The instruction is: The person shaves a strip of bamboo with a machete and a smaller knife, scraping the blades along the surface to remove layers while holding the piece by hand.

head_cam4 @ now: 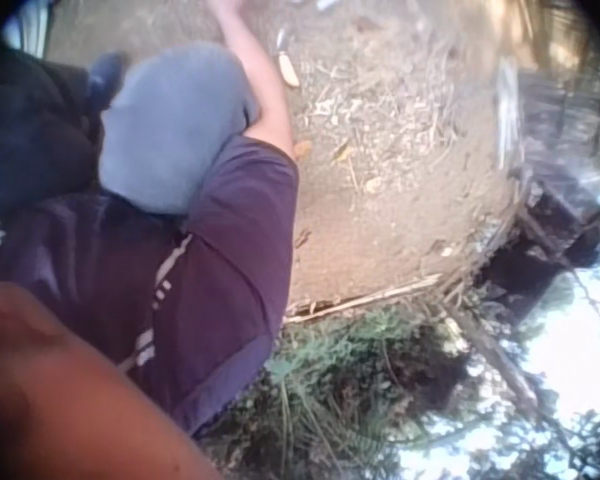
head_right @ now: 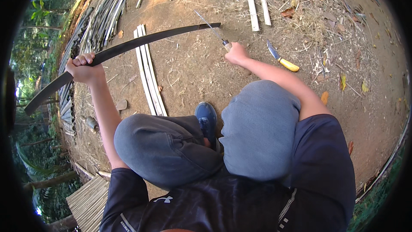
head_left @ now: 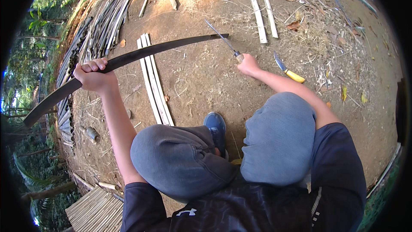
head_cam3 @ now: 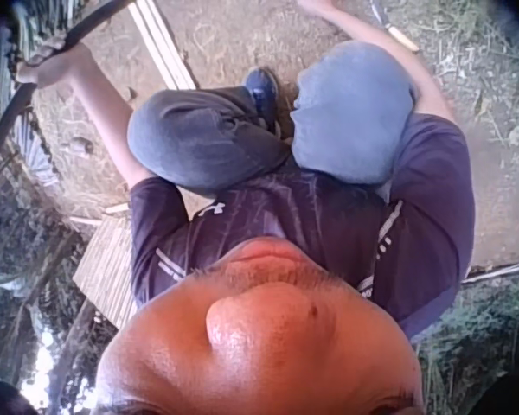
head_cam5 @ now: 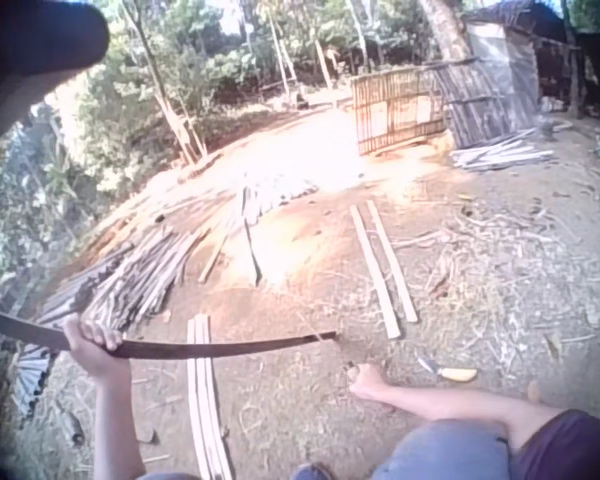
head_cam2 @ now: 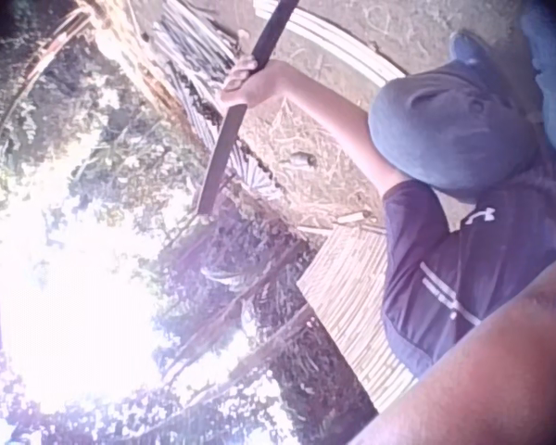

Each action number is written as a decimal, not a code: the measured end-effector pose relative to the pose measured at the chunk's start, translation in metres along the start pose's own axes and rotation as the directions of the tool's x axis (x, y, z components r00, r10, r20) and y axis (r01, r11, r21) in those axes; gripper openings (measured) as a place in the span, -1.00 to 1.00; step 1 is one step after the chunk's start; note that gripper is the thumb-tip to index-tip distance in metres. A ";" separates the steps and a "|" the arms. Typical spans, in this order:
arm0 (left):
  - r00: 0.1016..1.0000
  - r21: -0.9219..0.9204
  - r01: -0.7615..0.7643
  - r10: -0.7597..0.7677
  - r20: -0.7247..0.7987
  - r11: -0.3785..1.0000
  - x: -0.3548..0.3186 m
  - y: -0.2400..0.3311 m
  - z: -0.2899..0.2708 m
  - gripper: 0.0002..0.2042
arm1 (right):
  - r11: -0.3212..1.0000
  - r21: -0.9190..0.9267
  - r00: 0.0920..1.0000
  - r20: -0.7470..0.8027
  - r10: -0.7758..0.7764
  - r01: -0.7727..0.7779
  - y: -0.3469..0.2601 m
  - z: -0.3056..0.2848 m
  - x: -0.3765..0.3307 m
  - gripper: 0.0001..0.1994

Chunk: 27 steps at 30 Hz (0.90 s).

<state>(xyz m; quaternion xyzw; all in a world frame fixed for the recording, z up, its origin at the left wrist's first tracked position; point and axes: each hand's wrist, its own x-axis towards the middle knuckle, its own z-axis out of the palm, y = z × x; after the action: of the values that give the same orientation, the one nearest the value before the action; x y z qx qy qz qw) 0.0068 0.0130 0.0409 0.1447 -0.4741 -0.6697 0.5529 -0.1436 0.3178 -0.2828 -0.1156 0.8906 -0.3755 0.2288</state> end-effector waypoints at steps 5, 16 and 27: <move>0.998 0.005 -0.020 0.020 -0.061 1.000 0.000 -0.007 0.012 -0.66 | 0.980 0.106 0.985 0.038 0.168 -0.171 0.005 0.008 0.023 -0.83; 0.954 0.140 -0.138 0.169 -0.248 0.981 0.012 -0.014 -0.003 -0.70 | 0.985 -0.155 0.992 0.081 0.095 -0.081 -0.044 -0.012 0.013 -0.81; 0.965 0.106 -0.125 0.146 -0.220 0.986 0.023 -0.015 -0.012 -0.69 | 0.990 -0.110 0.976 0.194 0.104 -0.083 -0.031 -0.023 0.042 -0.74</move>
<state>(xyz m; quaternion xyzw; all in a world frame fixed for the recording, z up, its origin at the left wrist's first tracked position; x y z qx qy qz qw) -0.0018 -0.0134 0.0304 0.2125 -0.4469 -0.5869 0.6408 -0.1903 0.2949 -0.2596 -0.1220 0.8857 -0.3053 0.3279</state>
